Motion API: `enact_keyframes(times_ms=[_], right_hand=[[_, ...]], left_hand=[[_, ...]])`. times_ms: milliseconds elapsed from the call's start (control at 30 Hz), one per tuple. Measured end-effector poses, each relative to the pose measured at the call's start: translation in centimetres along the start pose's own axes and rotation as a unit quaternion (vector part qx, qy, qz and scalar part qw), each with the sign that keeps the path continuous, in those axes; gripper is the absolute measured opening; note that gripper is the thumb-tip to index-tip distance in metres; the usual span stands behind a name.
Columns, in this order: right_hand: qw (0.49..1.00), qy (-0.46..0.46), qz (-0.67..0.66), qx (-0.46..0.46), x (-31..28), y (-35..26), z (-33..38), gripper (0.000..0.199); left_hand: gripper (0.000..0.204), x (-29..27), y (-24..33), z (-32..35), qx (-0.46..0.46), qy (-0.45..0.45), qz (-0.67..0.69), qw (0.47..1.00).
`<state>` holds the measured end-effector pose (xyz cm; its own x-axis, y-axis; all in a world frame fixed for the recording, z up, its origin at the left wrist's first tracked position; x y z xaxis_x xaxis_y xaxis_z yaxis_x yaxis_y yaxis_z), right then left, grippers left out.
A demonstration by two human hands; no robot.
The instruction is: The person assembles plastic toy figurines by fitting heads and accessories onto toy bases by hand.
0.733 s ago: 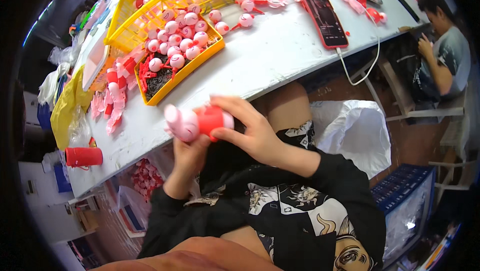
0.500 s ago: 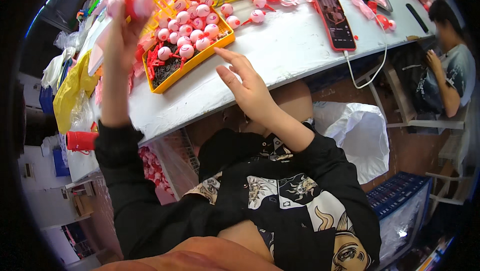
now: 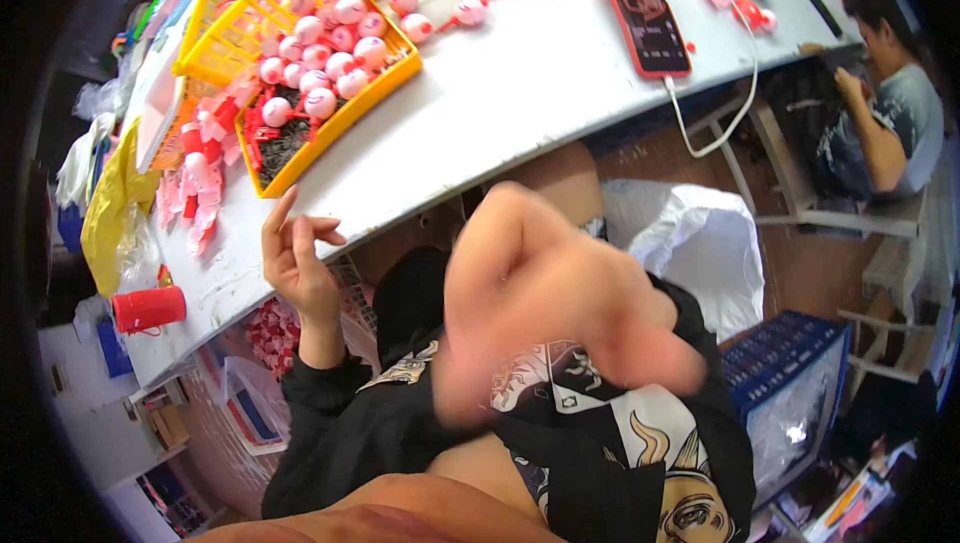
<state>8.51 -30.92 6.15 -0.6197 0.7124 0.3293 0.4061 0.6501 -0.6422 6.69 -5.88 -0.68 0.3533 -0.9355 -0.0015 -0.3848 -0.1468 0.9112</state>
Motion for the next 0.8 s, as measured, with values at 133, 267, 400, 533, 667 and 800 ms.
enact_keyframes(times_ms=[133, 267, 400, 533, 667, 800], right_hand=[[0.980, 0.127, -0.152, 0.009, 5.3, -0.8, -0.1, 0.065], [0.911, 0.275, -0.304, -0.047, 7.6, -2.4, -0.2, 0.082], [0.974, -0.186, -0.125, -0.040, 2.1, -1.7, -1.7, 0.061], [0.986, -0.119, -0.109, -0.052, 2.5, -0.8, -0.8, 0.064], [0.979, -0.142, -0.131, -0.065, 3.5, -1.3, -1.6, 0.071], [0.956, -0.236, -0.149, -0.093, 2.8, 0.4, -2.8, 0.072]], left_hand=[[0.031, -1.9, -0.2, 1.5, 0.001, 0.077, -0.066, 0.995], [0.031, -2.8, -0.3, 0.3, -0.008, 0.053, -0.098, 0.994], [0.031, -5.4, -0.8, 0.5, 0.001, 0.096, -0.121, 0.988], [0.031, -6.1, -2.0, 0.4, 0.008, 0.108, -0.103, 0.989], [0.031, -5.0, -2.1, -0.2, -0.014, 0.111, -0.097, 0.989], [0.031, -5.1, -2.4, -0.5, -0.019, 0.113, -0.109, 0.987]])
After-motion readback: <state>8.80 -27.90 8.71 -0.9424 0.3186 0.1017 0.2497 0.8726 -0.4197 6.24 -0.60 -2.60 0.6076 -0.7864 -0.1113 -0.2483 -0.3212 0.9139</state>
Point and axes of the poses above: each hand's wrist, its own z-axis away from the middle knuckle, its own x-axis out of the palm, y = z × x, the point moved 1 cm from there along -z, towards the middle knuckle, and after that the axes turned 14 degrees about z, right-handed, at the moved point
